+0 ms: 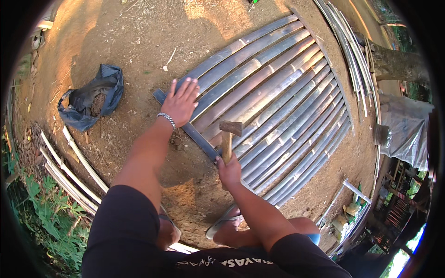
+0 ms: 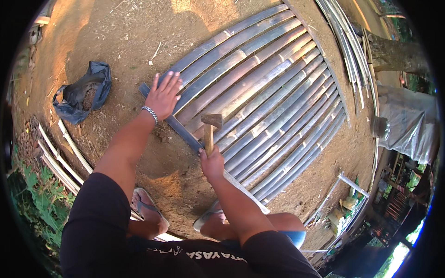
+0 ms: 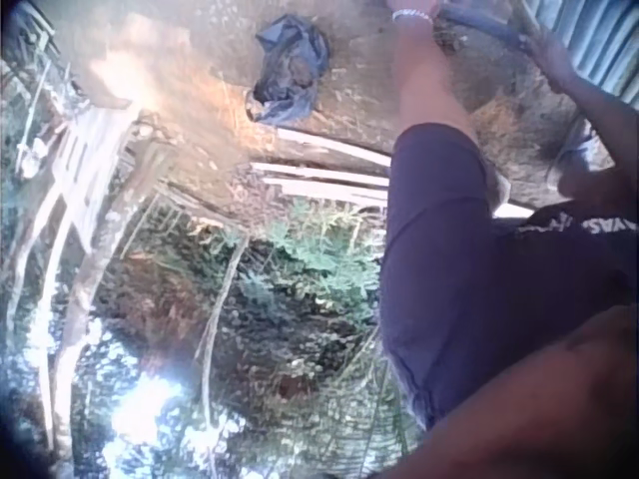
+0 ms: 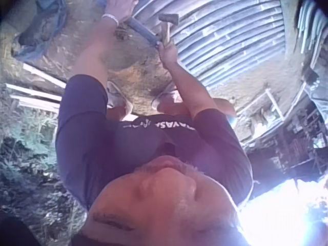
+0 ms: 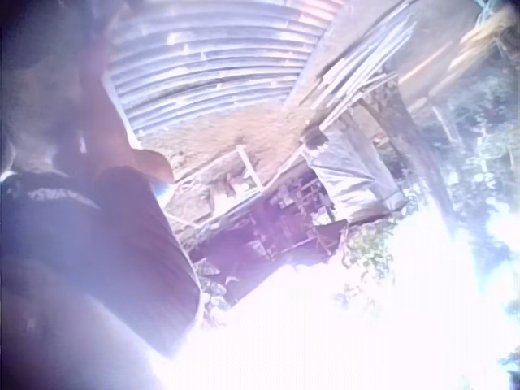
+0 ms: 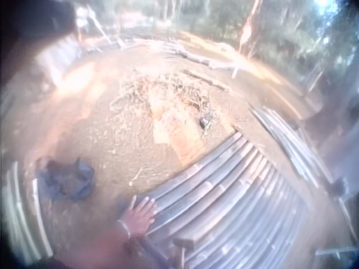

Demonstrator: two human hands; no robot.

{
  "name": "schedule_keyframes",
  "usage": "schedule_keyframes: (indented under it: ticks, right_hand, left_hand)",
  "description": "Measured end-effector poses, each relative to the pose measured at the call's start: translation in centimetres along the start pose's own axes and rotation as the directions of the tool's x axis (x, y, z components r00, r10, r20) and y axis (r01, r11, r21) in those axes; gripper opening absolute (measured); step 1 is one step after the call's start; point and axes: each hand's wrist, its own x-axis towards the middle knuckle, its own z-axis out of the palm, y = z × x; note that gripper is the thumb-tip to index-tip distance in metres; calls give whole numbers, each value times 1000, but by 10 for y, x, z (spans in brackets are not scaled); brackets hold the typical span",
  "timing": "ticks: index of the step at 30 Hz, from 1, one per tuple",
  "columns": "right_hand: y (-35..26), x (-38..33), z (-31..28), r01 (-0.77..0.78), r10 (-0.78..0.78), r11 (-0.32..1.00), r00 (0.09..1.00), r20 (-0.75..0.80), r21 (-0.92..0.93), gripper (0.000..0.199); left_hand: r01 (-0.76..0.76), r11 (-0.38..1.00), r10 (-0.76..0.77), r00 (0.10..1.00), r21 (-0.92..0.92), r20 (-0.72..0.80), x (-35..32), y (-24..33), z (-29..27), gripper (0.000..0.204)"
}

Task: The person attaches a wooden slat to a series of parallel bamboo stalks by hand and with a hammer, first retrieving a nail from a plastic bag.

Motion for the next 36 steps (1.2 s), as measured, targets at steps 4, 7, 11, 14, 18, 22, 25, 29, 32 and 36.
schedule_keyframes:
  ticks: [4, 7, 11, 14, 18, 22, 25, 29, 32, 36]
  right_hand:
    - [-5, 1, -1, 44, -43, 999, 994, 98, -3, 42]
    - [6, 6, -5, 55, -56, 998, 996, 64, 23, 40]
    - [8, 12, 9, 37, -38, 999, 997, 69, 20, 41]
    - [9, 4, 12, 56, -62, 995, 995, 72, 88, 39]
    - [17, 11, 9, -17, 8, 995, 996, 92, 101, 37]
    - [10, 3, 6, -34, 30, 998, 998, 61, 62, 37]
    - [8, 3, 11, -40, 40, 974, 999, 8, 222, 32]
    - [6, 5, 16, -117, 127, 960, 992, -25, 254, 33]
    - [1, -3, 19, -119, 132, 981, 989, -74, 153, 33]
    - [-28, -9, 19, -82, 88, 995, 990, -110, 51, 39]
  left_hand:
    - [52, 997, -46, 995, -62, 91, -68, 3, -50, 61]
    - [-20, 987, 75, 937, -162, 342, -136, -12, -119, 61]
    - [317, 944, -146, 650, -91, 746, -246, -62, -184, 54]
    - [546, 835, -342, 614, -70, 711, -283, -80, -192, 52]
    - [713, 604, -620, 701, -356, 353, -286, -97, -162, 49]
    - [651, 494, -698, 692, -577, 183, -284, -128, -120, 35]
    - [618, 518, -755, 655, -591, 23, -261, -172, -106, 29]
    - [556, 468, -808, 583, -687, -79, -216, -226, -106, 20]
    - [580, 514, -749, 662, -632, -1, -196, -264, -86, 17]
    - [643, 650, -698, 716, -405, 17, -185, -285, -50, 17]
